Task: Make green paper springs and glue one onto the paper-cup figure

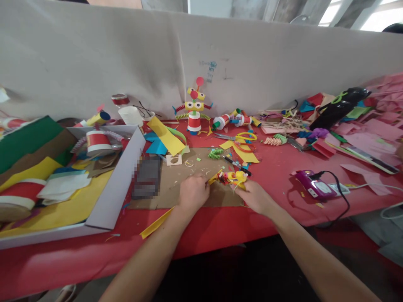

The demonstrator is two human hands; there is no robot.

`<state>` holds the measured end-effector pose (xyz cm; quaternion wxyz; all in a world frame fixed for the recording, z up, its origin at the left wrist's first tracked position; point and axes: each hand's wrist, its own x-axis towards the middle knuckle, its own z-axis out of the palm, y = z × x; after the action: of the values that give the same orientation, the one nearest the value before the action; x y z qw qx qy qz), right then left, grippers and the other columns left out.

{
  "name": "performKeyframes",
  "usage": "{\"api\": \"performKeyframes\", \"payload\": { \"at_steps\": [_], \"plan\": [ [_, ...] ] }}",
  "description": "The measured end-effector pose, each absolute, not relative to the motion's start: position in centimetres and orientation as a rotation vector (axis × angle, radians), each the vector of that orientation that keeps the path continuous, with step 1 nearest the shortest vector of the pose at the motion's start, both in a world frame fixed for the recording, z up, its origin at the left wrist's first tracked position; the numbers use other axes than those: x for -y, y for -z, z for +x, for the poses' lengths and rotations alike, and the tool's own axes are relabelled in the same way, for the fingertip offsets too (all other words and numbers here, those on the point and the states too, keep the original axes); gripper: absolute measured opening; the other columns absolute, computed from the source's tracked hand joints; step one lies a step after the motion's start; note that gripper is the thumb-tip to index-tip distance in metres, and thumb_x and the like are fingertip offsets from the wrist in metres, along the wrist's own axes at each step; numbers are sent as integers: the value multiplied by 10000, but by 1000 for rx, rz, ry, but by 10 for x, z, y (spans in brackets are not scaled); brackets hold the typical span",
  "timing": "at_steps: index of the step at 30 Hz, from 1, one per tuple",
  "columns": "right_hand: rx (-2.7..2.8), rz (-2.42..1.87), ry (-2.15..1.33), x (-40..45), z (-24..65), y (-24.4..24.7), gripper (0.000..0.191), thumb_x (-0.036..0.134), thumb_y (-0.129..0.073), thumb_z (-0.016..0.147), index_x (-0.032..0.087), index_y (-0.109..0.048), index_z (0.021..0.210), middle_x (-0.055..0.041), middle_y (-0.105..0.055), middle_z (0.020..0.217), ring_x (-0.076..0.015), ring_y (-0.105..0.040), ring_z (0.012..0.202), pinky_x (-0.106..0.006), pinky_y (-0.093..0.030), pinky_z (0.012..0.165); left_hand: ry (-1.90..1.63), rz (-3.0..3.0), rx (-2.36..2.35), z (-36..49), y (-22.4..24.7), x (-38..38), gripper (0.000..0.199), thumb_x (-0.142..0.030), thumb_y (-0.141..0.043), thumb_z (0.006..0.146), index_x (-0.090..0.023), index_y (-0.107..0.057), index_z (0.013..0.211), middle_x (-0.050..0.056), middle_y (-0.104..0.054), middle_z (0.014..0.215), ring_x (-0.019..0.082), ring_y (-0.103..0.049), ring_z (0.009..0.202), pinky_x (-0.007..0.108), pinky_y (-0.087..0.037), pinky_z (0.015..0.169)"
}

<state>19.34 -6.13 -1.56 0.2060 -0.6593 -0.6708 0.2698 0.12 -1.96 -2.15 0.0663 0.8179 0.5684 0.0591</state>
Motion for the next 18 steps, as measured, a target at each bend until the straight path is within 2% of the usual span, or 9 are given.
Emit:
{"api": "performKeyframes", "payload": {
  "at_steps": [2, 7, 12, 18],
  "plan": [
    [1820, -1861, -713, 61, 193, 16, 320, 432, -418, 845, 185, -567, 707, -40, -610, 677, -176, -544, 625, -256, -351, 535, -171, 2455, -1732, 0, 22, 19, 280, -236, -412, 832, -208, -687, 880, 70, -676, 911, 198, -625, 827, 285, -451, 698],
    [1855, -1861, -801, 62, 192, 16, 367, 462, -413, 842, 191, -530, 624, -7, -544, 560, -150, -493, 536, -246, -316, 490, -171, 2457, -1739, -2, 23, 18, 285, -229, -417, 818, -229, -691, 895, 56, -686, 903, 207, -632, 809, 286, -451, 661],
    [1801, -1936, -692, 60, 193, 18, 353, 452, -409, 850, 190, -581, 691, -58, -628, 677, -192, -562, 626, -261, -351, 531, -166, 2432, -1762, -1, 22, 18, 290, -244, -413, 824, -220, -697, 881, 62, -688, 885, 202, -636, 796, 276, -447, 657],
    [1822, -2074, -507, 57, 213, 8, 393, 474, -373, 862, 179, -624, 796, -82, -657, 716, -220, -602, 651, -266, -351, 532, -171, 2447, -1768, -1, 20, 18, 301, -255, -408, 828, -226, -707, 855, 59, -699, 866, 215, -642, 775, 287, -447, 630]
  ]
}}
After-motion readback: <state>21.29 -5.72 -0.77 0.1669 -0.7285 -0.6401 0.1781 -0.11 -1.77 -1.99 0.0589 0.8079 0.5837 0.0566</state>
